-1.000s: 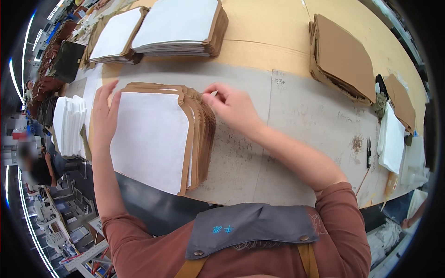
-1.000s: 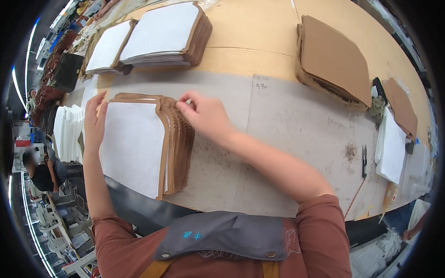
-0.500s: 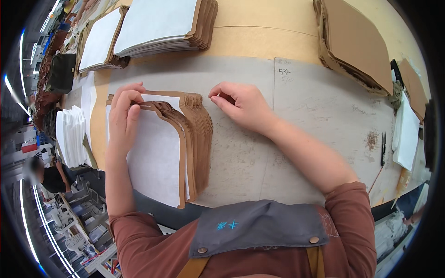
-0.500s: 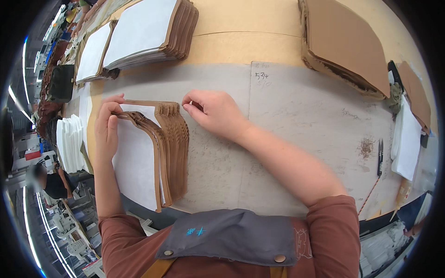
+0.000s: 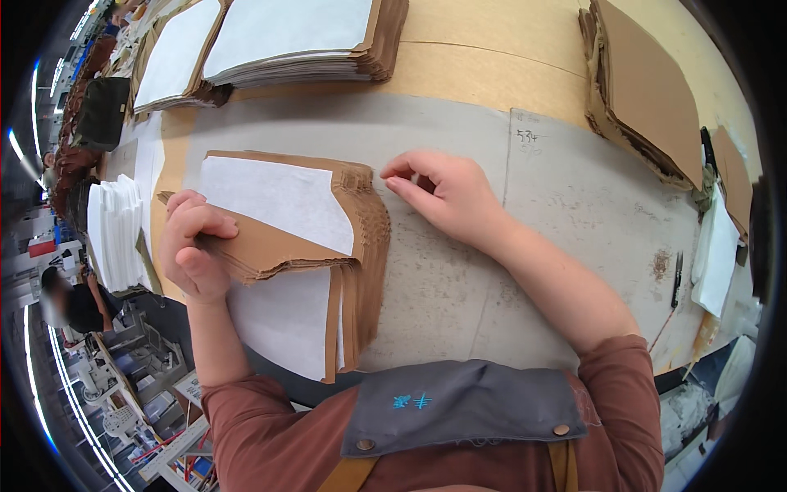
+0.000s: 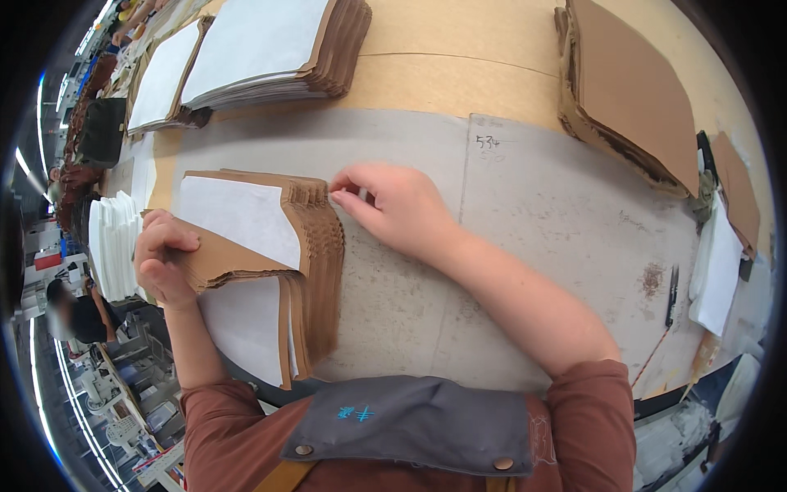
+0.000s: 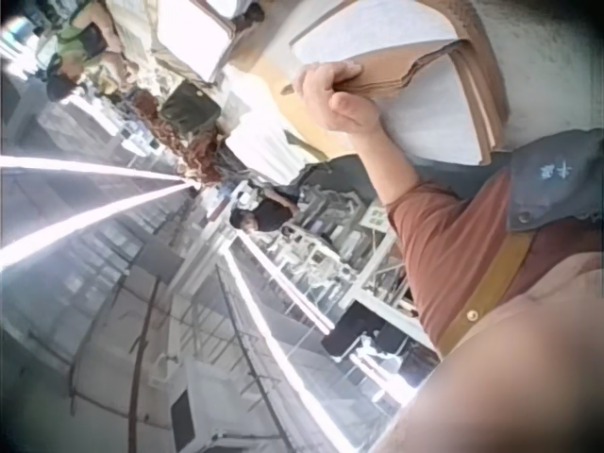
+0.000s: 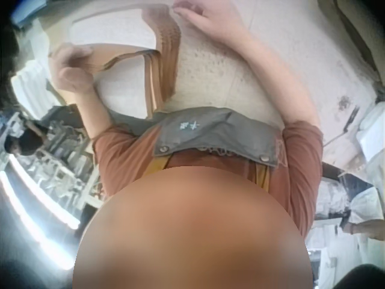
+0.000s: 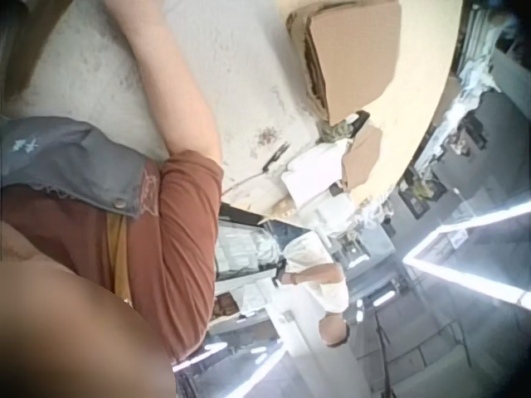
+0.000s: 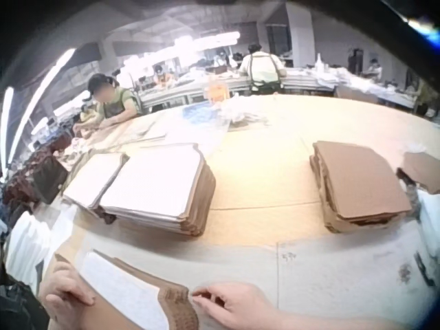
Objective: Trimming the edges of leather pieces using scissors after aligning them with paper templates.
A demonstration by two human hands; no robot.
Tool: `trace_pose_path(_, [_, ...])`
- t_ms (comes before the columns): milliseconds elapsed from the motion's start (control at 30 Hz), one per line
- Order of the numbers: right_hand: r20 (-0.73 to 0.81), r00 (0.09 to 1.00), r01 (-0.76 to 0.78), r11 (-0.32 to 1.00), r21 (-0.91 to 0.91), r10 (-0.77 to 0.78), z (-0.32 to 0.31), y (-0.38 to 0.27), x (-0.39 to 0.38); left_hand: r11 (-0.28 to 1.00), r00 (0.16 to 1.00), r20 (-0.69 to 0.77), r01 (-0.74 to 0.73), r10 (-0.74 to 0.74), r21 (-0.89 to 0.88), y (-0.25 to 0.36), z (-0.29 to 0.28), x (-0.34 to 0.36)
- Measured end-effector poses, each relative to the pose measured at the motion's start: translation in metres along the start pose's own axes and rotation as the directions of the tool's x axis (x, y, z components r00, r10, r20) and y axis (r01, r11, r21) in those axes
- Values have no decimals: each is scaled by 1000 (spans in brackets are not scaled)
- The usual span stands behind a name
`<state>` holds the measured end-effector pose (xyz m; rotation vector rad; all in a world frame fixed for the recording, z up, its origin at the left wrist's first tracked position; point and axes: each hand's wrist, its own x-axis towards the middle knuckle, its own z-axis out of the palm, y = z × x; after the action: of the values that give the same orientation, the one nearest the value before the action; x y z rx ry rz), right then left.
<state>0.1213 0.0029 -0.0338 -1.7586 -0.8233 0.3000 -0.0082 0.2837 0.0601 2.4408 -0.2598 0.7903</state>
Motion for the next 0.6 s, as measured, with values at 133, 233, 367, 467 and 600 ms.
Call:
trace_pose_path(133, [28,986,-167,977,130,165,3,-20,17,1000,1000,-15,4,-4,4,0,-5,-1])
trace_pose_path(233, [30,991,-134,982,134,131,10,-26,28,998,998,25,-59,59,-2,3,-10,4])
trace_pose_path(367, [31,995,-98,979,180,94,20,-34,36,970,946,218,230,-242,77,22,-20,22])
trace_pose_path(467, [34,993,-118,985,128,114,20,-42,40,886,835,298,425,-462,184,31,-10,39])
trace_pose_path(600, [-36,999,15,1000,-15,-16,31,-46,42,912,811,425,311,-401,268,25,-9,44])
